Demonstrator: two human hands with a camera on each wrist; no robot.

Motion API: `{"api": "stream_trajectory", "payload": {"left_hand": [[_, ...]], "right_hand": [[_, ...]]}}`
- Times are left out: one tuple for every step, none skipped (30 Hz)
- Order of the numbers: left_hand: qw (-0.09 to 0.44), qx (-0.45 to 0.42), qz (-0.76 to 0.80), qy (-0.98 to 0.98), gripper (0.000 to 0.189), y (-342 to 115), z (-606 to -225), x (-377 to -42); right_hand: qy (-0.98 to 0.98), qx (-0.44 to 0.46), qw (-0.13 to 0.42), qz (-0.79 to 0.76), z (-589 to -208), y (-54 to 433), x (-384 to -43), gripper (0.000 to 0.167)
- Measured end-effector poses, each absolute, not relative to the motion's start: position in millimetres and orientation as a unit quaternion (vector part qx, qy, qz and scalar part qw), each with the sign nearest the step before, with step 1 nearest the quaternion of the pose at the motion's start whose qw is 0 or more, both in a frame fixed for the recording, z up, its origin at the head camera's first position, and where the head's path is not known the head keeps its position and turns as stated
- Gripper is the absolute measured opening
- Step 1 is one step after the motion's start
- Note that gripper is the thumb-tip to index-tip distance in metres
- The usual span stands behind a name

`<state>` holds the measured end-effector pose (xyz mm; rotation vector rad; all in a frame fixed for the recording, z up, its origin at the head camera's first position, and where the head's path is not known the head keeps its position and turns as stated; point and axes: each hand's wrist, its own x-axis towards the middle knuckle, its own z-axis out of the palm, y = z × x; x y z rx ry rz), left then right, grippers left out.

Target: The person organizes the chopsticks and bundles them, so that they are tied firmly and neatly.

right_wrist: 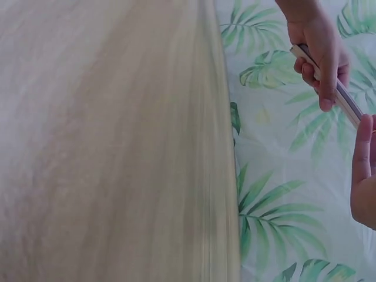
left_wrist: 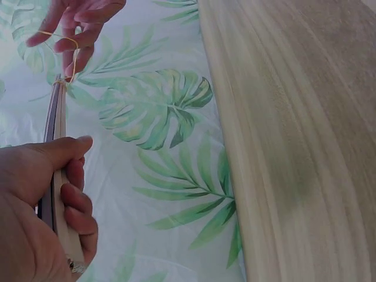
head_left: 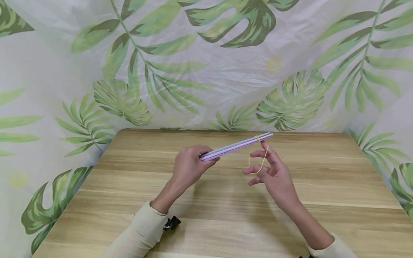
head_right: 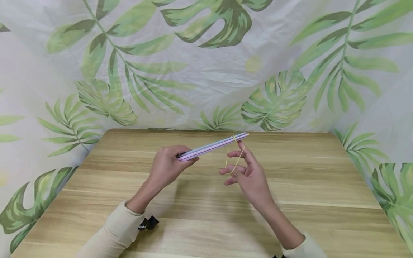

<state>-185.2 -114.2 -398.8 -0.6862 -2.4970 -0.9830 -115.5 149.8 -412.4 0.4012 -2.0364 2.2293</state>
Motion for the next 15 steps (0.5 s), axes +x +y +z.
{"api": "stream_trajectory", "payload": {"left_hand": [[0.199, -0.252, -0.341, -0.884, 0.008, -114, -399, -185], [0.211, -0.260, -0.333, -0.881, 0.007, -114, -399, -185], [0.221, -0.269, -0.328, -0.878, 0.007, -114, -398, -185], [0.228, -0.277, -0.323, -0.876, 0.007, -114, -398, -184], [0.232, -0.285, -0.319, -0.874, 0.008, -115, -398, -184], [0.233, -0.292, -0.319, -0.871, 0.007, -115, -397, -184], [0.234, -0.298, -0.318, -0.869, 0.007, -115, -397, -184], [0.235, -0.305, -0.319, -0.866, 0.007, -115, -397, -184], [0.237, -0.310, -0.321, -0.863, 0.007, -115, -396, -184], [0.239, -0.315, -0.324, -0.860, 0.006, -115, -396, -184], [0.241, -0.320, -0.326, -0.856, 0.007, -115, -396, -185], [0.245, -0.324, -0.329, -0.852, 0.007, -115, -396, -185], [0.249, -0.329, -0.332, -0.849, 0.007, -115, -396, -186], [0.253, -0.333, -0.333, -0.845, 0.008, -115, -396, -186], [0.257, -0.337, -0.333, -0.842, 0.008, -115, -396, -186]], "right_hand": [[-0.659, 0.119, 0.043, 0.741, -411, 151, -116, 0.071], [-0.647, 0.108, 0.039, 0.754, -410, 152, -117, 0.063], [-0.634, 0.100, 0.039, 0.766, -409, 153, -117, 0.054], [-0.620, 0.095, 0.039, 0.777, -408, 154, -118, 0.045], [-0.607, 0.094, 0.041, 0.788, -407, 155, -118, 0.038], [-0.592, 0.095, 0.042, 0.799, -407, 156, -118, 0.032], [-0.579, 0.098, 0.041, 0.808, -406, 157, -119, 0.029], [-0.564, 0.100, 0.039, 0.819, -406, 158, -119, 0.027], [-0.550, 0.106, 0.036, 0.828, -405, 159, -119, 0.028], [-0.535, 0.110, 0.032, 0.837, -405, 160, -119, 0.029], [-0.520, 0.115, 0.026, 0.846, -405, 162, -119, 0.030], [-0.505, 0.120, 0.021, 0.854, -404, 163, -119, 0.031], [-0.488, 0.127, 0.013, 0.863, -403, 165, -119, 0.032], [-0.471, 0.132, 0.007, 0.872, -403, 166, -119, 0.032], [-0.455, 0.138, 0.001, 0.880, -402, 168, -119, 0.033]]}}
